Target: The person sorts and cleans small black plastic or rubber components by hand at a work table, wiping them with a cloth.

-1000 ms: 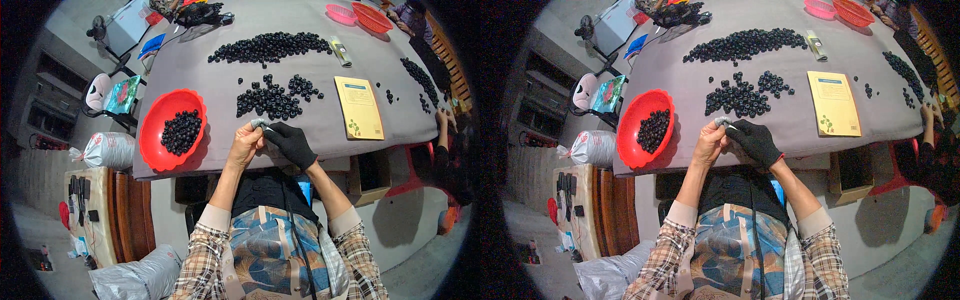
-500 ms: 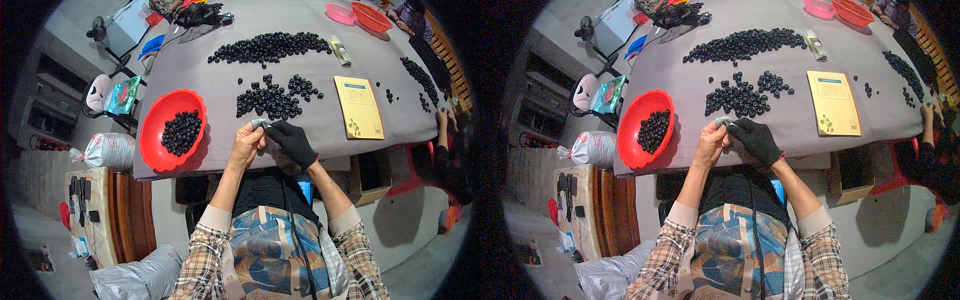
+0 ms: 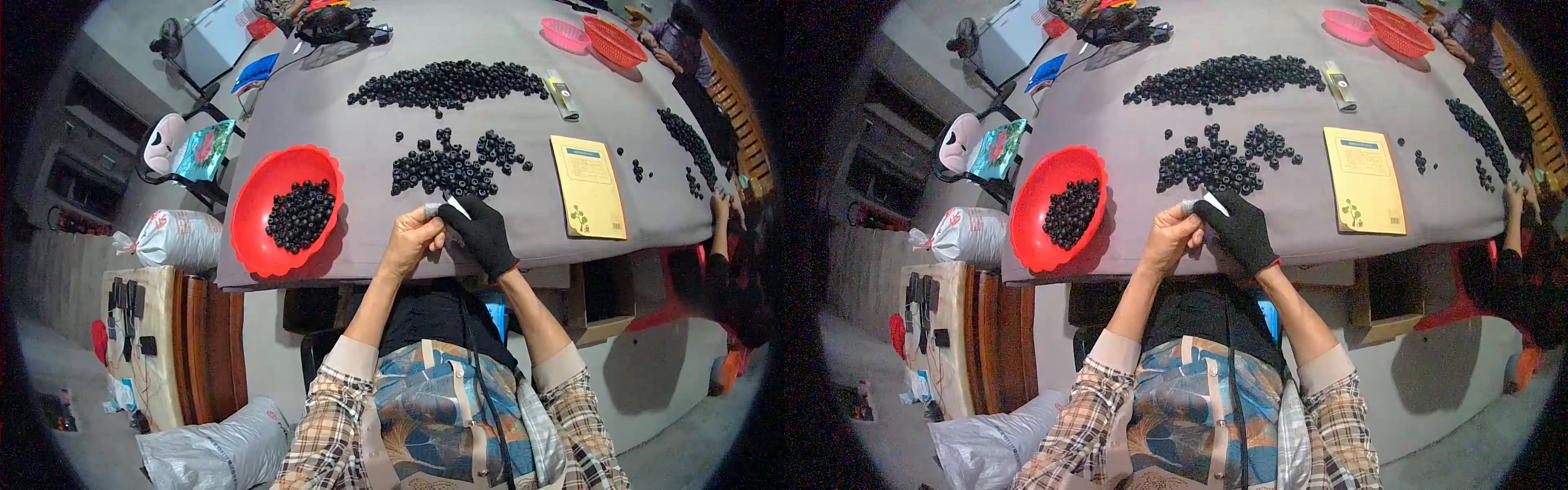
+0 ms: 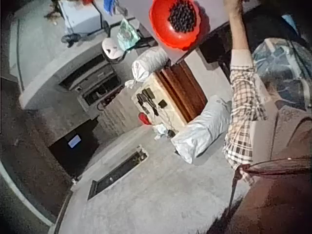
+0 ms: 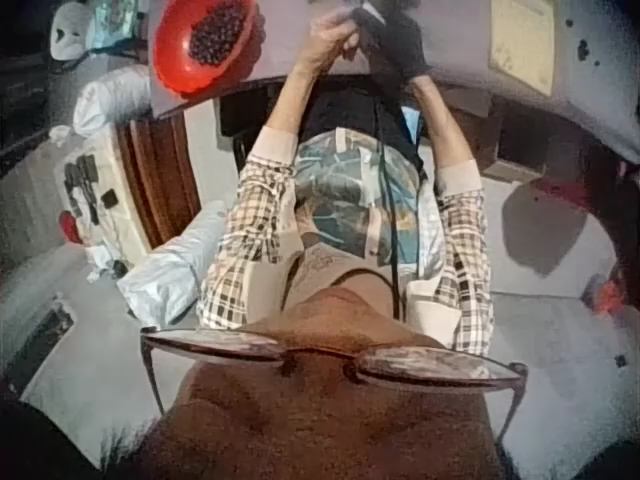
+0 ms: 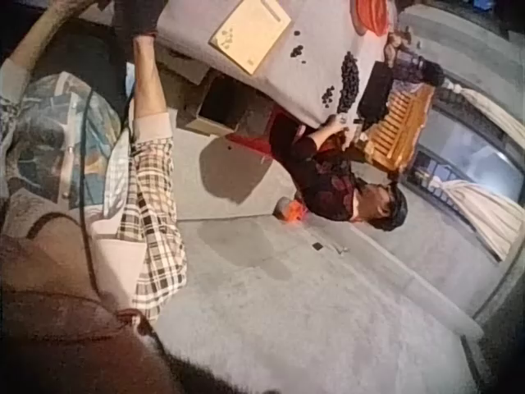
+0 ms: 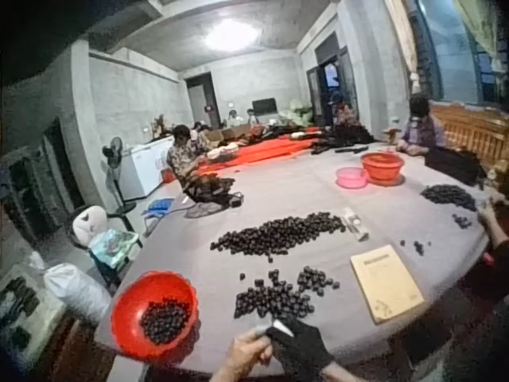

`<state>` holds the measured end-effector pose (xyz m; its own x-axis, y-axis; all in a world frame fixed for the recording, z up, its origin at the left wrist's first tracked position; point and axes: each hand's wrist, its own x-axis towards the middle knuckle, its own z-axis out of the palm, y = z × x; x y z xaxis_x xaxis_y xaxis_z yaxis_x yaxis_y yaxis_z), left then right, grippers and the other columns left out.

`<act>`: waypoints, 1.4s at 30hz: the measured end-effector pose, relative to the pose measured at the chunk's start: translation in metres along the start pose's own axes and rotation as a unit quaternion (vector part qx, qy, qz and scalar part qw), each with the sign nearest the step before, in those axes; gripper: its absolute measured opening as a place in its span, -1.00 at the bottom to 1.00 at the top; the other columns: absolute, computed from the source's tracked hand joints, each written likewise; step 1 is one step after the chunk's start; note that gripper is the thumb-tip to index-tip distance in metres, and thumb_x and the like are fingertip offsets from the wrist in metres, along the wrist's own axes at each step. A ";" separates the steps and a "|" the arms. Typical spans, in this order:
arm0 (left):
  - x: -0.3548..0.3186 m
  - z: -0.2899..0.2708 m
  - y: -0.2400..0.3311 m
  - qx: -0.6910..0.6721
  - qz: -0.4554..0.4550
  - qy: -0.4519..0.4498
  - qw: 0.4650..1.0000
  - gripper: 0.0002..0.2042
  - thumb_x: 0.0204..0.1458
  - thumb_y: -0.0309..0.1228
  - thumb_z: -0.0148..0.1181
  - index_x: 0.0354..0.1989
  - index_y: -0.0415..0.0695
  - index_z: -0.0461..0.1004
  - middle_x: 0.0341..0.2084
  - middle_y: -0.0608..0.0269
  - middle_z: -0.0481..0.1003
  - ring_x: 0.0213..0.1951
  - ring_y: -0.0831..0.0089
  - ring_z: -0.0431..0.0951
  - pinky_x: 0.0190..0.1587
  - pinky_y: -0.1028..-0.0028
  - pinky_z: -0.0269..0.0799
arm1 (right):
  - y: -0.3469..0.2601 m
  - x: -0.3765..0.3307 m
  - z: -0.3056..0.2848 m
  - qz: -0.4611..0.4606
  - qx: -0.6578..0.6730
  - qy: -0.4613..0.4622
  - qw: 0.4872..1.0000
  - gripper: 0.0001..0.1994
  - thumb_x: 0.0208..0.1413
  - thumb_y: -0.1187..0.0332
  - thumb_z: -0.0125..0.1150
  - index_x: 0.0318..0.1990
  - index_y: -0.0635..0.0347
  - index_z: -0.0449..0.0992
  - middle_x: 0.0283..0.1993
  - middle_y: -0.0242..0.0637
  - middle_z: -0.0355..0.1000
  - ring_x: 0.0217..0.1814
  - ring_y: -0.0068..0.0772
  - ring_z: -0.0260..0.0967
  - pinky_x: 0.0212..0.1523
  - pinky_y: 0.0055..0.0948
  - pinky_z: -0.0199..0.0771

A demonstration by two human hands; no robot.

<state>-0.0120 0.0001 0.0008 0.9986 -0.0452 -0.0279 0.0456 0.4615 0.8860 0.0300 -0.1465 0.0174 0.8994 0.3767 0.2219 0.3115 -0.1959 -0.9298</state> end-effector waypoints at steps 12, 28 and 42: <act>-0.057 -0.014 0.084 0.279 0.093 0.265 0.918 -0.86 -0.08 -0.58 0.13 -0.31 -0.26 0.50 -0.63 0.36 0.45 -0.69 0.71 0.37 -0.69 0.69 0.25 | 0.005 -0.003 -0.002 0.030 0.002 0.027 0.999 -0.71 -0.02 0.25 0.20 -0.20 0.25 0.46 -0.36 -0.26 0.45 -0.33 -0.54 0.37 -0.31 -0.50 0.35; -0.027 -0.024 0.065 0.585 0.229 0.258 0.734 -0.85 -0.17 -0.53 0.14 -0.37 -0.26 0.44 -0.49 0.05 0.40 -0.46 0.16 0.44 -0.38 0.28 0.34 | 0.003 -0.005 0.000 0.011 0.002 0.012 1.000 -0.72 -0.05 0.30 0.23 -0.21 0.28 0.46 -0.32 -0.23 0.46 -0.32 -0.54 0.37 -0.28 -0.49 0.37; 0.030 -0.036 0.034 0.674 0.106 0.268 0.680 -0.81 -0.16 -0.38 0.20 -0.39 -0.20 0.44 -0.40 0.00 0.40 -0.30 0.01 0.44 -0.29 0.15 0.33 | 0.001 -0.005 -0.002 0.033 0.004 0.002 0.999 -0.74 -0.03 0.33 0.21 -0.19 0.25 0.46 -0.33 -0.27 0.46 -0.29 -0.57 0.37 -0.28 -0.50 0.36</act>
<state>0.0210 0.0464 0.0134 0.8616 0.3918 0.3227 0.1935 -0.8413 0.5048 0.0265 -0.1500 0.0160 0.9189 0.3598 0.1618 0.2497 -0.2131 -0.9446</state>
